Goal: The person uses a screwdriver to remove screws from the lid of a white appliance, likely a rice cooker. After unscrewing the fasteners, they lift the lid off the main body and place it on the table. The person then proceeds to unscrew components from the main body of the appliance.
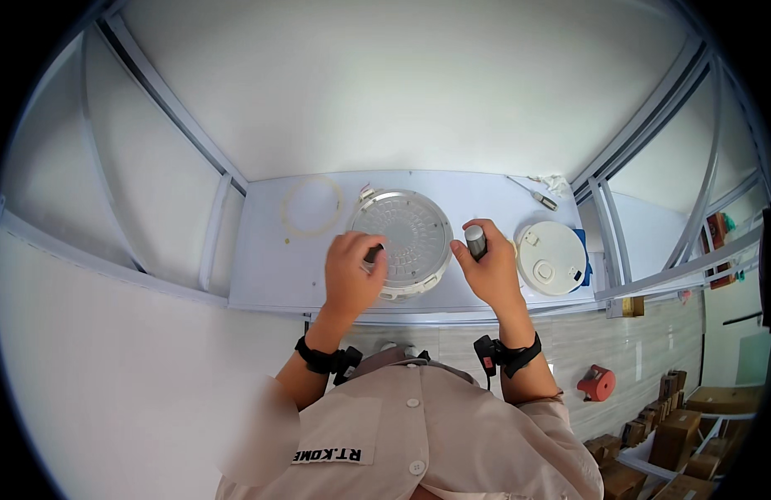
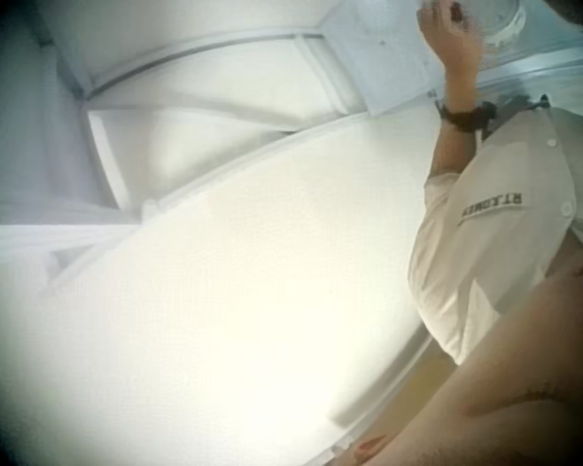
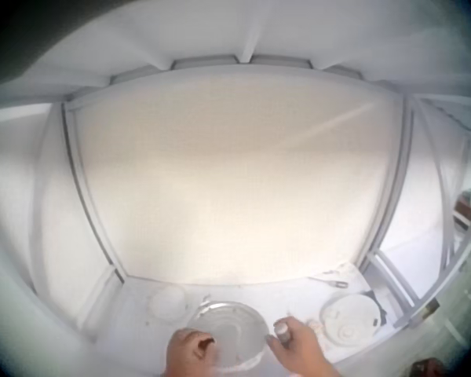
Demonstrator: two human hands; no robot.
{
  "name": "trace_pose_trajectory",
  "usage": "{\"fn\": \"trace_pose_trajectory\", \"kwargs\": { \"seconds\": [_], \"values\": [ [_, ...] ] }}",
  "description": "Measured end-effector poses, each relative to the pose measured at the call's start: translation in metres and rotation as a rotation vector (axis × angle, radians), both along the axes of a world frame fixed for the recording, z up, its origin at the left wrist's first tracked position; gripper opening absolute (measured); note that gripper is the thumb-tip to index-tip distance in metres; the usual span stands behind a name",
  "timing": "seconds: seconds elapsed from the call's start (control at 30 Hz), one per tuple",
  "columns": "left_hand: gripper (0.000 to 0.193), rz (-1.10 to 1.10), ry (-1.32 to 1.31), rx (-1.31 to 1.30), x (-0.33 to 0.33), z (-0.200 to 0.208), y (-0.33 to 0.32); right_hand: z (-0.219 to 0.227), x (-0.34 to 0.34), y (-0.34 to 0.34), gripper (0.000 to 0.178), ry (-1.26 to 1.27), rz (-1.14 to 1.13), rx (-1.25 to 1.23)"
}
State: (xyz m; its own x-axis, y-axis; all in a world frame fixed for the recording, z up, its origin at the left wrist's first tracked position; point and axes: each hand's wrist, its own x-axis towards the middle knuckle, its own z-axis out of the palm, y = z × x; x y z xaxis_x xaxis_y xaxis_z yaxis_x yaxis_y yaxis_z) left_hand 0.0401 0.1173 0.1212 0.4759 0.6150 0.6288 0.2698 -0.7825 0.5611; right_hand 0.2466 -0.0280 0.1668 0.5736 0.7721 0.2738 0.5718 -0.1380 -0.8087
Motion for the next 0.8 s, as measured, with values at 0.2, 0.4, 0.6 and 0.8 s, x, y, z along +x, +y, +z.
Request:
{"fn": "trace_pose_trajectory", "kwargs": {
  "seconds": [0.2,0.4,0.6,0.8],
  "values": [
    [0.033,0.297,0.110,-0.239,-0.022,-0.019,0.015,-0.030,0.004,0.009,0.037,-0.010,-0.020,-0.121],
    [0.037,0.285,0.151,-0.407,-0.022,-0.027,0.012,-0.046,0.003,0.015,0.044,0.021,-0.013,-0.126],
    [0.046,0.242,0.148,-0.486,-0.021,-0.021,0.011,-0.053,0.002,0.018,0.047,0.031,0.000,-0.149],
    [0.049,0.243,0.176,-0.506,-0.019,-0.018,0.012,-0.058,0.002,0.022,0.047,0.032,-0.013,-0.147]
  ]
}}
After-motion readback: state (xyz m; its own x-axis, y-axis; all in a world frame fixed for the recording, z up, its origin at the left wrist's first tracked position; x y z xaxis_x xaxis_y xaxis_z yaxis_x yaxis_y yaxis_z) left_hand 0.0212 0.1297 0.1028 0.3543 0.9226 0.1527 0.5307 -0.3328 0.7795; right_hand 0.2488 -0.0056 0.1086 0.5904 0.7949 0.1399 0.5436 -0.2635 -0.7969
